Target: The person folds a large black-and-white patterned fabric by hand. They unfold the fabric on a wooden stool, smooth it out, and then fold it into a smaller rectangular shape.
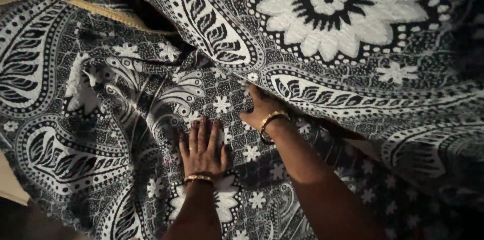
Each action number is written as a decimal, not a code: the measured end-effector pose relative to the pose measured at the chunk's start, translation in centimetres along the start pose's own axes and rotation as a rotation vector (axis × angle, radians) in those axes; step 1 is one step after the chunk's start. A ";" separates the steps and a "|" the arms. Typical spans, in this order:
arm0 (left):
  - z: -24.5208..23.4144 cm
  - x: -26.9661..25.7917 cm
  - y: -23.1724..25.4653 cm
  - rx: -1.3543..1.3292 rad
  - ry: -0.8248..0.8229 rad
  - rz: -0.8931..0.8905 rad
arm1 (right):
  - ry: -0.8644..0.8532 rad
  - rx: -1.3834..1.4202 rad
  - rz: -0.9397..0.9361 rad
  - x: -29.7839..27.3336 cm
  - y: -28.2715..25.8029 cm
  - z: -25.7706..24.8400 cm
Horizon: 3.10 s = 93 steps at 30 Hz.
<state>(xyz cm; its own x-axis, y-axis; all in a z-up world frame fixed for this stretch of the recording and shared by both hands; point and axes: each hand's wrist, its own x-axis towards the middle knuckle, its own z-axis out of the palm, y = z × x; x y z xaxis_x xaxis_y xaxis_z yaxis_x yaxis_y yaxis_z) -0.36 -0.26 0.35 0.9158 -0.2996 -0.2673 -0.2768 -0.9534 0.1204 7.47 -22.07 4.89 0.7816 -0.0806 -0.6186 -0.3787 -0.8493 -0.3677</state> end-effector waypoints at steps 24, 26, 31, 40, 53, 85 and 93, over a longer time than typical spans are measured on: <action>0.5 0.5 -0.5 0.033 -0.130 -0.013 | 0.019 -0.006 0.282 -4.4 3.5 2.7; 0.8 0.3 -0.5 -0.002 -0.115 -0.020 | -0.118 -0.023 0.449 -5.8 4.0 2.1; 1.0 0.4 -0.5 0.004 -0.037 0.024 | 0.249 -0.153 0.077 -2.2 9.0 5.2; 0.5 0.4 -0.6 -0.049 -0.025 0.045 | 0.190 -0.032 0.488 -7.5 4.6 7.2; 1.0 0.0 -1.5 -0.279 0.031 0.057 | 0.606 -0.219 -0.623 5.6 -8.1 5.1; -21.3 14.5 -39.9 -0.602 0.097 -1.208 | 0.769 -0.417 -0.523 6.5 -9.3 7.4; -19.8 8.2 -53.2 -0.413 0.208 -1.196 | 0.784 -0.373 -0.570 7.3 -8.3 7.5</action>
<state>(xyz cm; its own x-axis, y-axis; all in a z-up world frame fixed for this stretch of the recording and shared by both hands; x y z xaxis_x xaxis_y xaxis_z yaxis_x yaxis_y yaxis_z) 27.64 48.70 10.65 0.5689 0.7786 -0.2647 0.8221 -0.5306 0.2064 12.62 -11.64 -1.81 0.9503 0.1800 0.2541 0.2210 -0.9647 -0.1433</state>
